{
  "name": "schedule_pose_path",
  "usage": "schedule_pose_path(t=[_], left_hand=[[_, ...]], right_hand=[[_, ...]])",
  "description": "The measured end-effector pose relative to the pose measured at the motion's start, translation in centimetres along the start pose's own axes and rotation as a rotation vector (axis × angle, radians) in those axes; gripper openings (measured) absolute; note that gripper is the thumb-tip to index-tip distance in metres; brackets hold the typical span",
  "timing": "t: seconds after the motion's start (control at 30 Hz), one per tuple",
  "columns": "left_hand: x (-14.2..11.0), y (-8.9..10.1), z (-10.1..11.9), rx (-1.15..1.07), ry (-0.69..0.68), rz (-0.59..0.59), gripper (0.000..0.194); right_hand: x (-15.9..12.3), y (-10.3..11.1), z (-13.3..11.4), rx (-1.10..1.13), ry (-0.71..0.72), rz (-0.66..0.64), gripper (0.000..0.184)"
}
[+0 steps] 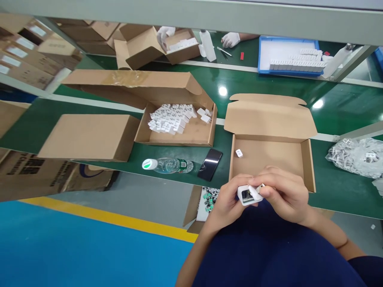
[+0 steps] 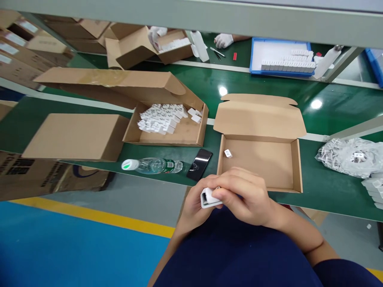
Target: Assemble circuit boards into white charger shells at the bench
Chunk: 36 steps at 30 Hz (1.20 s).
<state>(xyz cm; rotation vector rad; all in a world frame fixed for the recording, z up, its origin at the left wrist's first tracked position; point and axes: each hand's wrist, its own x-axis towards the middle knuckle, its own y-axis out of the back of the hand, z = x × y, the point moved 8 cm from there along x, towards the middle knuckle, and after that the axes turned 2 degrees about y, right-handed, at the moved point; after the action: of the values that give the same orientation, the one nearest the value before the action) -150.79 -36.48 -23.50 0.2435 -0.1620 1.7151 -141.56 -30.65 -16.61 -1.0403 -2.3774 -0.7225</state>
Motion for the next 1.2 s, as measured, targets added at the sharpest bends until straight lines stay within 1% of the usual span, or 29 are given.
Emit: schedule_pose_path(t=[0.1,0.2,0.3,0.4,0.47,0.53,0.6,0.7,0.77,0.83,0.93,1.03,1.1,1.2], left_hand=[[-0.1,0.1,0.0,0.058,0.006,0.003,0.019],[-0.2,0.2,0.2,0.147,-0.003,0.011,0.02],[-0.3,0.0,0.3,0.221,-0.022,0.016,0.019],[-0.5,-0.4,0.3,0.251,-0.041,0.027,0.017],[-0.9,-0.6,0.3,0.265,-0.058,0.051,0.02],[-1.6,-0.8,0.1,0.253,-0.054,0.079,0.028],[-2.5,-1.1,-0.8,0.215,0.006,0.101,0.034],[-4.2,-1.3,-3.2,0.118,0.173,0.162,0.036],[-5.5,-1.2,-4.8,0.017,0.27,0.241,0.039],[-6.7,-0.9,-6.1,-0.082,0.333,0.332,0.043],[-8.3,-0.2,-7.1,-0.154,0.371,0.442,0.043],[-9.6,0.3,-7.9,-0.178,0.409,0.495,0.039],[-10.3,0.5,-8.4,-0.2,0.422,0.526,0.04],[-10.8,0.7,-8.8,-0.204,0.411,0.558,0.046]], right_hand=[[0.0,0.3,-1.0,-0.061,0.131,0.04,0.019],[0.0,0.0,-1.5,-0.193,0.214,-0.01,0.018],[-0.2,-0.3,-1.4,-0.279,0.236,-0.053,0.017],[-0.6,-0.5,-1.3,-0.26,0.245,-0.097,0.017],[-1.2,-0.6,-1.0,-0.249,0.237,-0.121,0.016],[-2.0,-0.7,-0.5,-0.246,0.214,-0.144,0.016],[-3.0,-1.0,0.6,-0.257,0.163,-0.176,0.018],[-4.9,-1.9,2.9,-0.287,0.044,-0.209,0.019],[-5.9,-3.0,4.1,-0.247,-0.01,-0.234,0.021],[-6.4,-4.5,4.7,-0.184,-0.035,-0.278,0.021],[-6.5,-6.7,5.3,-0.198,-0.06,-0.394,0.017],[-6.2,-8.3,5.3,-0.263,-0.013,-0.512,0.015],[-6.1,-9.0,5.2,-0.271,0.024,-0.563,0.014],[-6.2,-9.4,5.5,-0.277,0.033,-0.621,0.012]])
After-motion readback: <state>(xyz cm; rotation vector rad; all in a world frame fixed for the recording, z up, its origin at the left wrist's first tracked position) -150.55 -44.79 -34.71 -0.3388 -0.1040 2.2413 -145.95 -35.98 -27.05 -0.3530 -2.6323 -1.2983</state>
